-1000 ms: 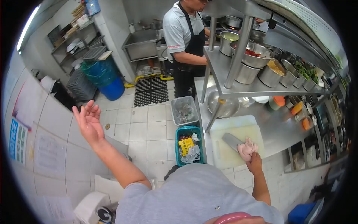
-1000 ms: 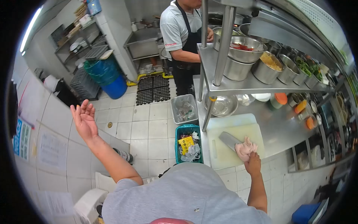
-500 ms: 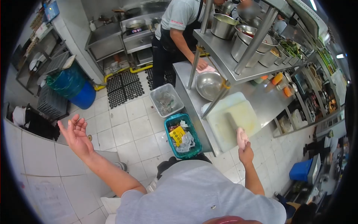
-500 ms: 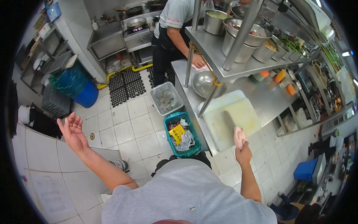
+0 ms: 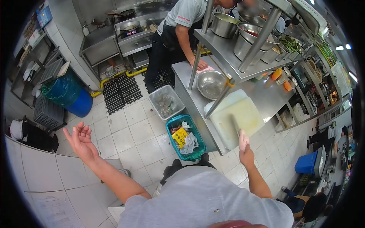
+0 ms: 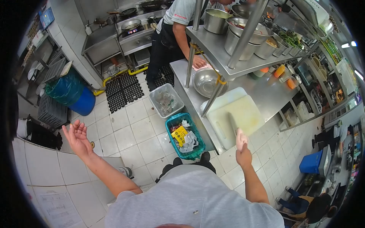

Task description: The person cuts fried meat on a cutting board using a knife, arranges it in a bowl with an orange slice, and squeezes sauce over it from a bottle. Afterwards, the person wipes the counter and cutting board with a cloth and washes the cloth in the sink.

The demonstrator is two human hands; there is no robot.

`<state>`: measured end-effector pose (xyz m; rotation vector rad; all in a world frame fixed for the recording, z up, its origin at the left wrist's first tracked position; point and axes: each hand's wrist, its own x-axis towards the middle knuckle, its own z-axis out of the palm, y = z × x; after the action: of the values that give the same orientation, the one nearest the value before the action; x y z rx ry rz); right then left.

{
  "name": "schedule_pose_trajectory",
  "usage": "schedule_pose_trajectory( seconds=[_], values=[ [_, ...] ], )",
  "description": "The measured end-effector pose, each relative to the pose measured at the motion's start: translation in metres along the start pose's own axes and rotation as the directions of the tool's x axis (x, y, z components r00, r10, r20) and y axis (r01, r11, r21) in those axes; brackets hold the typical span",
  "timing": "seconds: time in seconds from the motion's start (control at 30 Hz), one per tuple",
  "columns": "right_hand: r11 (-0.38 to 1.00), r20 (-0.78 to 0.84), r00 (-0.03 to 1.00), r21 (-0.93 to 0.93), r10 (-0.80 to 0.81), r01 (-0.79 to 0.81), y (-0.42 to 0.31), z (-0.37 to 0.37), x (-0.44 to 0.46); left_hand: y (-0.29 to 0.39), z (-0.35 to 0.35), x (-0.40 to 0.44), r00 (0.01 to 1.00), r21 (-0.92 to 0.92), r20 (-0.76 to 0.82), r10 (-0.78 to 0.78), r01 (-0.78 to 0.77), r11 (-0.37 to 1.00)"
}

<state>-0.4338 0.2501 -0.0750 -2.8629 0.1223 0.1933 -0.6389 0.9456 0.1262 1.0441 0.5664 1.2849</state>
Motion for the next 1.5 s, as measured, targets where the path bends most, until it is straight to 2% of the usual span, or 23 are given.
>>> schedule_pose_trajectory(
  seconds=[0.1, 0.17, 0.3, 0.4, 0.47, 0.53, 0.63, 0.7, 0.77, 0.8, 0.83, 0.87, 0.97, 1.0, 1.07, 1.1, 1.13, 1.2, 1.27, 1.3, 1.37, 1.43, 1.5],
  values=[
    [0.998, 0.059, 0.998, 0.058, -0.021, 0.017, -0.008, 0.0, -0.013, 0.006, -0.006, 0.002, 1.0, -0.002, -0.02, 0.007, -0.007, 1.0],
    [0.977, 0.002, 1.0, 0.212, -0.016, 0.015, 0.009, -0.006, -0.001, 0.015, -0.014, 0.007, 0.999, 0.035, -0.04, 0.033, -0.032, 0.999],
    [0.986, -0.184, 0.975, 0.134, 0.124, -0.1, 0.028, -0.033, 0.04, 0.043, -0.036, 0.043, 0.997, 0.029, -0.003, 0.074, -0.074, 0.997],
    [0.973, -0.192, 0.956, 0.112, 0.22, -0.201, 0.052, -0.037, 0.079, 0.079, -0.066, 0.086, 0.99, 0.036, -0.004, 0.14, -0.14, 0.99],
    [0.974, -0.175, 0.961, 0.112, 0.214, -0.196, 0.056, -0.015, 0.083, 0.103, -0.088, 0.111, 0.977, -0.096, 0.025, 0.213, -0.21, 0.973],
    [0.988, -0.169, 0.976, 0.099, 0.135, -0.119, 0.044, -0.006, 0.078, 0.115, -0.092, 0.107, 0.962, -0.109, -0.025, 0.27, -0.271, 0.956],
    [0.995, -0.051, 0.998, 0.096, 0.038, -0.033, 0.001, 0.007, 0.031, 0.112, -0.09, 0.086, 0.941, -0.093, -0.064, 0.332, -0.337, 0.937],
    [0.996, -0.036, 0.999, 0.088, 0.025, -0.022, -0.021, 0.006, 0.006, 0.086, -0.096, 0.074, 0.968, -0.146, -0.05, 0.245, -0.25, 0.957],
    [0.987, 0.034, 0.996, 0.138, -0.086, 0.081, -0.021, 0.001, -0.005, 0.055, -0.093, 0.057, 0.979, -0.164, -0.012, 0.202, -0.201, 0.966],
    [0.971, 0.068, 0.995, 0.233, -0.073, 0.055, -0.008, 0.0, 0.002, 0.039, -0.087, 0.044, 0.99, -0.178, -0.073, 0.122, -0.133, 0.975],
    [0.973, 0.064, 0.995, 0.222, -0.073, 0.057, 0.0, -0.007, 0.006, 0.022, -0.085, 0.033, 0.99, -0.197, -0.137, 0.039, -0.066, 0.978],
    [0.965, 0.014, 0.999, 0.258, -0.052, 0.046, 0.008, -0.014, 0.01, 0.004, -0.089, 0.024, 0.989, -0.203, -0.146, 0.03, -0.059, 0.977],
    [0.963, -0.084, 0.996, 0.269, 0.014, 0.009, 0.035, -0.023, 0.032, -0.067, -0.094, 0.008, 0.968, -0.273, -0.125, -0.218, 0.177, 0.946],
    [0.968, -0.142, 0.986, 0.245, 0.088, -0.051, 0.045, -0.023, 0.042, -0.097, -0.095, 0.003, 0.949, -0.292, -0.102, -0.299, 0.259, 0.921],
    [0.959, -0.189, 0.955, 0.213, 0.227, -0.186, 0.054, -0.023, 0.054, -0.146, -0.067, -0.037, 0.919, -0.252, 0.04, -0.393, 0.39, 0.886],
    [0.96, -0.189, 0.956, 0.214, 0.223, -0.181, 0.058, -0.015, 0.058, -0.167, -0.052, -0.057, 0.848, -0.21, 0.081, -0.524, 0.528, 0.823],
    [0.97, -0.203, 0.962, 0.194, 0.183, -0.144, 0.063, -0.002, 0.061, -0.186, -0.039, -0.082, 0.76, -0.187, 0.198, -0.619, 0.65, 0.737],
    [0.979, -0.211, 0.967, 0.173, 0.144, -0.108, 0.055, 0.005, 0.056, -0.198, -0.007, -0.131, 0.595, -0.05, 0.318, -0.738, 0.788, 0.613],
    [0.985, -0.124, 0.985, 0.139, 0.116, -0.099, 0.018, 0.007, 0.029, -0.209, 0.019, -0.168, 0.535, 0.149, 0.314, -0.784, 0.788, 0.597],
    [0.984, -0.121, 0.985, 0.14, 0.124, -0.106, 0.003, 0.007, 0.018, -0.208, 0.032, -0.181, 0.53, 0.156, 0.315, -0.787, 0.789, 0.594],
    [0.992, -0.032, 0.995, 0.088, 0.096, -0.092, -0.017, 0.006, 0.002, -0.203, 0.055, -0.2, 0.465, 0.304, 0.393, -0.793, 0.748, 0.59],
    [0.993, -0.025, 0.997, 0.086, 0.078, -0.076, -0.024, 0.009, -0.005, -0.203, 0.067, -0.203, 0.459, 0.337, 0.427, -0.779, 0.719, 0.608],
    [0.994, -0.022, 0.998, 0.092, 0.057, -0.055, -0.028, 0.007, -0.006, -0.204, 0.076, -0.194, 0.502, 0.345, 0.446, -0.741, 0.668, 0.66]
  ],
)
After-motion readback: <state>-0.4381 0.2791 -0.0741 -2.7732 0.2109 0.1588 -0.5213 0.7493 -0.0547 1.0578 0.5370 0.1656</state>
